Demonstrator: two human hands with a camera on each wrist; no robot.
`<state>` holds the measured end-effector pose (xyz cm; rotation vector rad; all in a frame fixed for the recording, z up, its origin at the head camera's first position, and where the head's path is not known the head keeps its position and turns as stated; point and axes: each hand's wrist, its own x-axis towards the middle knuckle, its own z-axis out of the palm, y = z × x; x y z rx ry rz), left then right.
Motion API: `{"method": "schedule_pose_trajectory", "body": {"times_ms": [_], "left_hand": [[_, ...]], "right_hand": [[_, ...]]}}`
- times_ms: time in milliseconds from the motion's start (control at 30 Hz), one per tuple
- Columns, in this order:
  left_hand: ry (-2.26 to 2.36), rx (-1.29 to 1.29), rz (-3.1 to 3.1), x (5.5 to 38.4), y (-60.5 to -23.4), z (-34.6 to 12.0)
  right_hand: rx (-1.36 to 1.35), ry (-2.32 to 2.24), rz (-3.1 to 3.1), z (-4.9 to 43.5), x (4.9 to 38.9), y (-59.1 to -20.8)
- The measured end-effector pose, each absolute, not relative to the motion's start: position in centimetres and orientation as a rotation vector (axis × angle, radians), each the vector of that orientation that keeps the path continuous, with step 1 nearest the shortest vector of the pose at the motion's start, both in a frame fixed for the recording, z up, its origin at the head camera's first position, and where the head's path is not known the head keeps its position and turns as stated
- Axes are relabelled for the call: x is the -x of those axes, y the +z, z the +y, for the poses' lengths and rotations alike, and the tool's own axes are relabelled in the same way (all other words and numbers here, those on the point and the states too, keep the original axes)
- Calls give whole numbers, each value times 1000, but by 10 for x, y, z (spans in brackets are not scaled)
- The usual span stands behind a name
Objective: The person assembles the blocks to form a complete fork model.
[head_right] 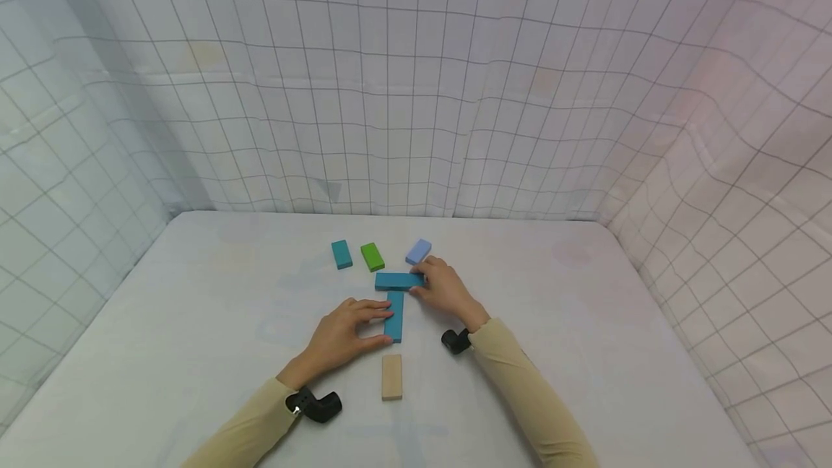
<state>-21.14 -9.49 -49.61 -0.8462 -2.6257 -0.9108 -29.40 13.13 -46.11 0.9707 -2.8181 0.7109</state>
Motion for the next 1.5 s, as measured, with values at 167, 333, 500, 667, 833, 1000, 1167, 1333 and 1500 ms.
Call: {"method": "schedule_pose_trajectory", "body": {"times_ms": [167, 333, 500, 667, 833, 1000, 1167, 1333, 1500], "left_hand": [[-918, 844, -2618, 211, -498, -94], [-925, 824, -2625, 212, -498, -93], [-913, 800, -2640, 212, -498, -93], [-913, 800, -2633, 212, -498, -94], [-923, 795, -2622, 212, -499, -94], [-926, 787, -2627, 213, -500, -94], [-935, 780, -2636, 213, -500, -93], [-941, 753, -2652, 213, -499, -92], [-926, 729, -2676, 212, -497, -91]], "right_hand": [[-990, 671, -2835, 132, 294, -462], [-991, 691, -2848, 131, 296, -463], [-984, 746, -2859, 131, 298, -463], [-976, 756, -2864, 129, 298, -463], [-971, 758, -2852, 128, 298, -464], [-987, 752, -2852, 127, 298, -464], [-1001, 736, -2858, 127, 297, -464], [-1024, 723, -2843, 128, 296, -462], [-1036, 702, -2853, 128, 297, -461]]}}
